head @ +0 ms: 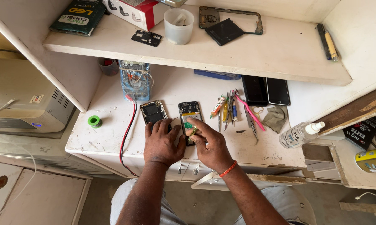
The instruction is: The person sits at a repair bench and disassembles a smartphone. They lift and turn the phone, pry off the back cover by hand, set the cover aside, then use a pry tool and screwdriver to work on the internal components and remove the battery from the phone body.
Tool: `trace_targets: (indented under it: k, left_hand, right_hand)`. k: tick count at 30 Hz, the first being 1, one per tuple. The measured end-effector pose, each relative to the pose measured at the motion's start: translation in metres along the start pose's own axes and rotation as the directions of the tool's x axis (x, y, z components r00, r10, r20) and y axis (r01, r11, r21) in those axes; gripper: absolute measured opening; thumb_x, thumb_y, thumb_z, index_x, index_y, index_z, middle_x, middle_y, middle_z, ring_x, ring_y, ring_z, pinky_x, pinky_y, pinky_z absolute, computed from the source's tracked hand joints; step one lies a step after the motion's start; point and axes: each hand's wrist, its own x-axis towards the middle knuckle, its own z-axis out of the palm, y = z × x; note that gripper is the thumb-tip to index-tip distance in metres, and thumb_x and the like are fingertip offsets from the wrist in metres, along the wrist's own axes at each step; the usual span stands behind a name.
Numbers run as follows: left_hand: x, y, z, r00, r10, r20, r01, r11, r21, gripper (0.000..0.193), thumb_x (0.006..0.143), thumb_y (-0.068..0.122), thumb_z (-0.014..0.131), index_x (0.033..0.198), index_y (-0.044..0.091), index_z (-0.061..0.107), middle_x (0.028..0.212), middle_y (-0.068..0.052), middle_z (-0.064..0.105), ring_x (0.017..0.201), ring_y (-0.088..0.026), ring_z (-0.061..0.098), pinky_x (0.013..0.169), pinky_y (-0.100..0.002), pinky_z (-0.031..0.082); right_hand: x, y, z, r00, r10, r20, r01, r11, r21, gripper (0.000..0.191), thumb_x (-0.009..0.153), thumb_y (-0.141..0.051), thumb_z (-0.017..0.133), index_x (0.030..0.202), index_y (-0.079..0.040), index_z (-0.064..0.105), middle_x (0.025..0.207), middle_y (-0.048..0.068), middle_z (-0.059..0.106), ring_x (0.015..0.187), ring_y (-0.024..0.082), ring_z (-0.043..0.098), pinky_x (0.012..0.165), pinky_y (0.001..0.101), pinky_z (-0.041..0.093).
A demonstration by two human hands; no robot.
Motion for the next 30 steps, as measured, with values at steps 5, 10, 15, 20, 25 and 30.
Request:
trace_targets:
  k: [5,10,15,20,25,30]
  left_hand:
    - [0.001,-0.001,0.000,1.000,0.018,-0.020,-0.018,1.000,0.008,0.040,0.084,0.040,0.066,0.115,0.016,0.076,0.133,-0.013,0.061,0.130,-0.033,0.051,0.115,-0.060,0.025]
    - [0.000,-0.001,0.001,1.000,0.006,-0.018,-0.006,1.000,-0.016,0.039,0.085,0.039,0.066,0.116,0.016,0.076,0.134,-0.011,0.061,0.132,-0.031,0.052,0.117,-0.060,0.026]
    - [0.001,-0.001,0.001,1.000,0.006,-0.011,-0.006,1.000,-0.003,0.037,0.086,0.038,0.065,0.114,0.017,0.076,0.135,-0.012,0.061,0.132,-0.033,0.051,0.117,-0.060,0.025]
    - [0.001,-0.001,0.001,1.000,0.007,0.013,-0.007,1.000,0.018,0.041,0.083,0.039,0.065,0.115,0.016,0.076,0.135,-0.013,0.060,0.132,-0.033,0.050,0.116,-0.059,0.024]
    - [0.002,-0.001,0.001,1.000,-0.004,0.011,0.004,1.000,0.010,0.039,0.087,0.039,0.064,0.116,0.017,0.075,0.137,-0.012,0.060,0.133,-0.032,0.050,0.118,-0.058,0.024]
    - [0.002,-0.001,0.001,1.000,0.004,0.012,-0.004,1.000,0.015,0.040,0.084,0.039,0.065,0.116,0.016,0.075,0.136,-0.013,0.060,0.132,-0.033,0.050,0.117,-0.059,0.024]
  right_hand:
    - [-0.002,-0.004,0.002,0.987,-0.163,0.002,0.163,0.984,-0.077,0.057,0.098,0.000,0.065,0.151,-0.009,0.046,0.130,0.017,0.068,0.113,0.021,0.071,0.088,0.0314,0.061]
    - [-0.001,-0.001,0.003,0.997,-0.052,-0.050,0.044,0.987,-0.154,0.054,0.098,-0.011,0.073,0.148,-0.014,0.055,0.117,0.012,0.070,0.097,0.018,0.072,0.086,0.0300,0.063]
    - [0.000,0.001,-0.004,0.999,-0.047,0.021,0.047,0.998,0.039,0.052,0.103,-0.009,0.061,0.153,-0.011,0.048,0.126,0.012,0.070,0.114,0.019,0.072,0.099,0.0312,0.061]
    - [0.004,0.002,-0.002,0.995,-0.090,-0.041,0.085,0.992,-0.097,0.049,0.100,-0.013,0.071,0.147,-0.014,0.057,0.118,0.011,0.072,0.101,0.017,0.074,0.089,0.0292,0.067]
    - [0.001,0.002,-0.006,1.000,-0.021,0.000,0.021,1.000,-0.023,0.051,0.107,-0.012,0.056,0.157,-0.012,0.044,0.123,0.010,0.072,0.107,0.016,0.074,0.087,0.0302,0.063]
    - [0.004,0.003,-0.006,0.995,-0.095,-0.024,0.091,0.984,-0.153,0.054,0.103,-0.018,0.066,0.155,-0.015,0.049,0.113,0.009,0.070,0.100,0.016,0.073,0.089,0.0293,0.066]
